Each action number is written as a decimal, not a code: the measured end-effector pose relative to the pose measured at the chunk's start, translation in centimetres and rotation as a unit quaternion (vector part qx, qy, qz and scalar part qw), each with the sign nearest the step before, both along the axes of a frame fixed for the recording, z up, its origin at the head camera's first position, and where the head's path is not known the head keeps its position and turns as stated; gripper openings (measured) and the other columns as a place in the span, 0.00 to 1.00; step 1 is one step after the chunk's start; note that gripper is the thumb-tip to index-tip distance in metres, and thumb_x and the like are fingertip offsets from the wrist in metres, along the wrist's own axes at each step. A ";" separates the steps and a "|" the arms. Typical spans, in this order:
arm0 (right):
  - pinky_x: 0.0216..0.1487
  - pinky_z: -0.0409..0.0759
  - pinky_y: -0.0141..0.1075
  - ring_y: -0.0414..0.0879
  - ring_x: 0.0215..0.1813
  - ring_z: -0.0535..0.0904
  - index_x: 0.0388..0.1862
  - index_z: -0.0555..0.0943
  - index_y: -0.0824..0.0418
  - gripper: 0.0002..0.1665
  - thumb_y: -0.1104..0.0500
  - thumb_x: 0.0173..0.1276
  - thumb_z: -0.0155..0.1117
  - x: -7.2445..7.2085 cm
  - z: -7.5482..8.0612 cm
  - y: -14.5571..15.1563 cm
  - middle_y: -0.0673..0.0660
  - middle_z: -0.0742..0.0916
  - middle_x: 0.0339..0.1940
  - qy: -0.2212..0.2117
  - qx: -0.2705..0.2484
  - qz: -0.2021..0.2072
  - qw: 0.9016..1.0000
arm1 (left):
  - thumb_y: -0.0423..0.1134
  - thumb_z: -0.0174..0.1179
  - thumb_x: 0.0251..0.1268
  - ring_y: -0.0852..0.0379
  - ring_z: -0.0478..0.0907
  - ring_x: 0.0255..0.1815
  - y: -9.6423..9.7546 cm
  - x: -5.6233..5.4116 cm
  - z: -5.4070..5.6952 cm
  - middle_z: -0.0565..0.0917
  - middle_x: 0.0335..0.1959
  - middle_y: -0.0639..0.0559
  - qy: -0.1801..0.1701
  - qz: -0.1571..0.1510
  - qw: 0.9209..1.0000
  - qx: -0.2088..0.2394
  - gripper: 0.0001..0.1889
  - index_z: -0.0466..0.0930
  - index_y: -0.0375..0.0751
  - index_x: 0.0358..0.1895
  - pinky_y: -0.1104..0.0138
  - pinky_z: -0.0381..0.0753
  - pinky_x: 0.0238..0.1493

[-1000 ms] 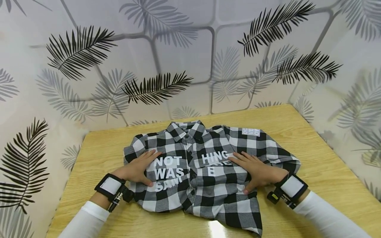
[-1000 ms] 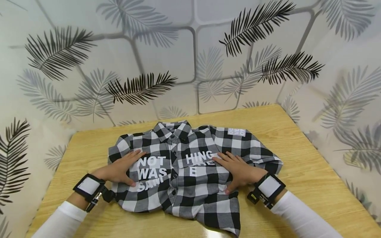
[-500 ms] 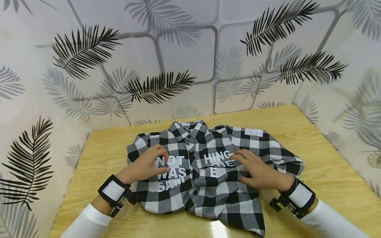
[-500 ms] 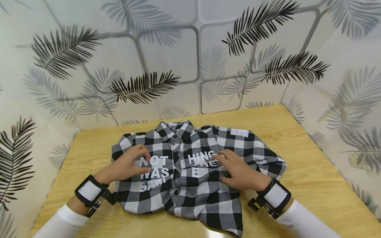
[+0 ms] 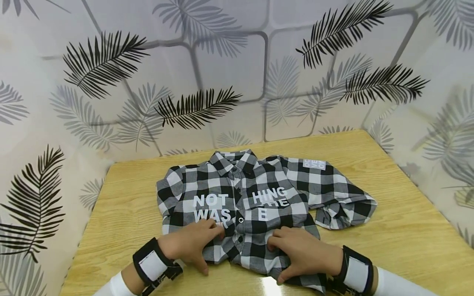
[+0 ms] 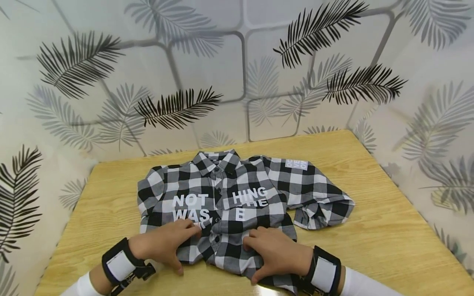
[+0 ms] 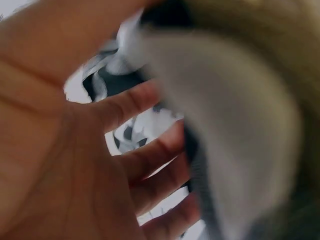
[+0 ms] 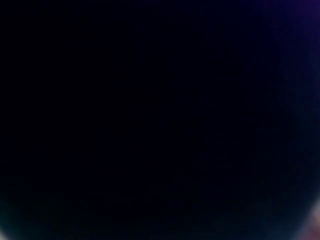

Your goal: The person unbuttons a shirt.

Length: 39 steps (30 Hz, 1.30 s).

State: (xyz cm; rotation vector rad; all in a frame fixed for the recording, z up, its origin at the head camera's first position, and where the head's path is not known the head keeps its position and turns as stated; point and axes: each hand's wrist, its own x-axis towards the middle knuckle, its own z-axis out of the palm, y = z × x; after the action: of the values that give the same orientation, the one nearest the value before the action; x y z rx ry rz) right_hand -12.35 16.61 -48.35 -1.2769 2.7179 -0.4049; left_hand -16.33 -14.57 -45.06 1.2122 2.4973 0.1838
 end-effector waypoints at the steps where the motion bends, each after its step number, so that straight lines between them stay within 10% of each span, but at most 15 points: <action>1: 0.30 0.67 0.33 0.35 0.33 0.65 0.38 0.72 0.43 0.34 0.25 0.36 0.61 0.0 -0.1 0.0 0.39 0.71 0.34 0.001 0.005 0.005 1.000 | 0.50 0.72 0.32 0.62 0.64 0.37 -0.1 0.1 -0.3 0.67 0.35 0.61 0.015 -0.001 1.000 0.013 0.27 0.70 0.55 0.41 0.67 0.69 0.38; 5: 0.32 0.67 0.32 0.36 0.34 0.65 0.34 0.75 0.44 0.19 0.40 0.45 0.69 -0.1 0.0 0.1 0.39 0.71 0.32 0.021 0.000 0.024 0.999 | 0.32 0.61 0.48 0.64 0.65 0.28 -0.5 -0.3 -0.3 0.68 0.26 0.61 0.024 -0.008 0.997 0.076 0.10 0.72 0.52 0.28 0.71 0.67 0.30; 9: 0.34 0.68 0.30 0.33 0.33 0.67 0.34 0.75 0.44 0.05 0.53 0.59 0.62 -0.6 1.1 0.9 0.38 0.73 0.31 -0.008 -0.043 0.045 0.998 | 0.34 0.50 0.64 0.67 0.64 0.23 -1.7 -1.3 1.6 0.66 0.22 0.63 -0.067 0.011 0.988 0.138 0.08 0.69 0.54 0.31 0.72 0.66 0.27; 14: 0.26 0.67 0.28 0.33 0.23 0.66 0.28 0.69 0.48 0.08 0.57 0.70 0.48 -2.4 4.3 3.4 0.42 0.69 0.21 -0.157 -0.178 0.060 0.970 | 0.42 0.47 0.68 0.64 0.57 0.11 -4.3 -3.2 4.5 0.61 0.13 0.58 -0.141 0.040 0.949 0.280 0.04 0.71 0.52 0.38 0.70 0.61 0.15; 17: 0.21 0.64 0.30 0.36 0.19 0.61 0.24 0.68 0.50 0.12 0.58 0.70 0.48 -3.9 5.3 4.9 0.46 0.65 0.17 -0.188 -0.231 0.029 0.954 | 0.38 0.52 0.64 0.60 0.58 0.10 -5.3 -4.5 4.9 0.63 0.12 0.54 -0.112 0.085 0.931 0.338 0.04 0.72 0.49 0.40 0.67 0.61 0.13; 21: 0.24 0.69 0.29 0.33 0.22 0.68 0.29 0.76 0.50 0.06 0.57 0.66 0.55 -5.2 4.7 5.9 0.41 0.74 0.20 -0.109 -0.178 -0.066 0.976 | 0.33 0.60 0.56 0.58 0.66 0.25 -5.1 -5.3 3.7 0.69 0.26 0.53 0.037 0.159 0.948 0.273 0.12 0.69 0.51 0.40 0.65 0.68 0.27; 25: 0.32 0.74 0.30 0.31 0.30 0.74 0.38 0.79 0.48 0.07 0.51 0.64 0.56 -5.5 3.8 5.8 0.38 0.80 0.29 -0.062 -0.117 -0.127 0.983 | 0.27 0.58 0.52 0.60 0.63 0.27 -3.7 -4.5 3.0 0.67 0.29 0.55 0.139 0.163 0.957 0.194 0.12 0.73 0.52 0.31 0.68 0.66 0.27; 30: 0.39 0.74 0.32 0.31 0.38 0.74 0.47 0.76 0.45 0.22 0.37 0.57 0.57 -4.9 4.0 5.0 0.36 0.79 0.38 -0.100 -0.107 -0.115 0.983 | 0.43 0.55 0.59 0.66 0.63 0.16 -1.2 -2.6 3.1 0.69 0.17 0.63 0.019 0.088 0.985 0.148 0.04 0.79 0.57 0.32 0.72 0.64 0.20; 33: 0.43 0.73 0.33 0.32 0.41 0.74 0.49 0.74 0.46 0.29 0.34 0.50 0.61 -4.6 4.1 4.6 0.36 0.78 0.41 -0.123 -0.085 -0.102 0.984 | 0.62 0.55 0.53 0.66 0.70 0.25 -0.1 -1.8 2.0 0.73 0.27 0.63 -0.043 0.064 0.992 0.096 0.20 0.77 0.55 0.43 0.70 0.70 0.28; 39: 0.38 0.73 0.32 0.33 0.36 0.73 0.43 0.75 0.47 0.18 0.41 0.57 0.60 -4.8 3.4 4.2 0.38 0.78 0.36 -0.115 -0.084 -0.066 0.988 | 0.53 0.60 0.54 0.63 0.70 0.39 0.7 -1.3 -0.4 0.71 0.39 0.59 0.018 0.054 0.995 0.085 0.20 0.76 0.48 0.47 0.68 0.72 0.39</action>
State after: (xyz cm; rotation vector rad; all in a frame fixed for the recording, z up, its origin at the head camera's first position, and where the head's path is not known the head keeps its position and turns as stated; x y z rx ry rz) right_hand -17.13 20.81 -44.97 -1.0131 2.6238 -0.7591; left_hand -17.61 -13.85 -45.46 1.1541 2.6247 0.4126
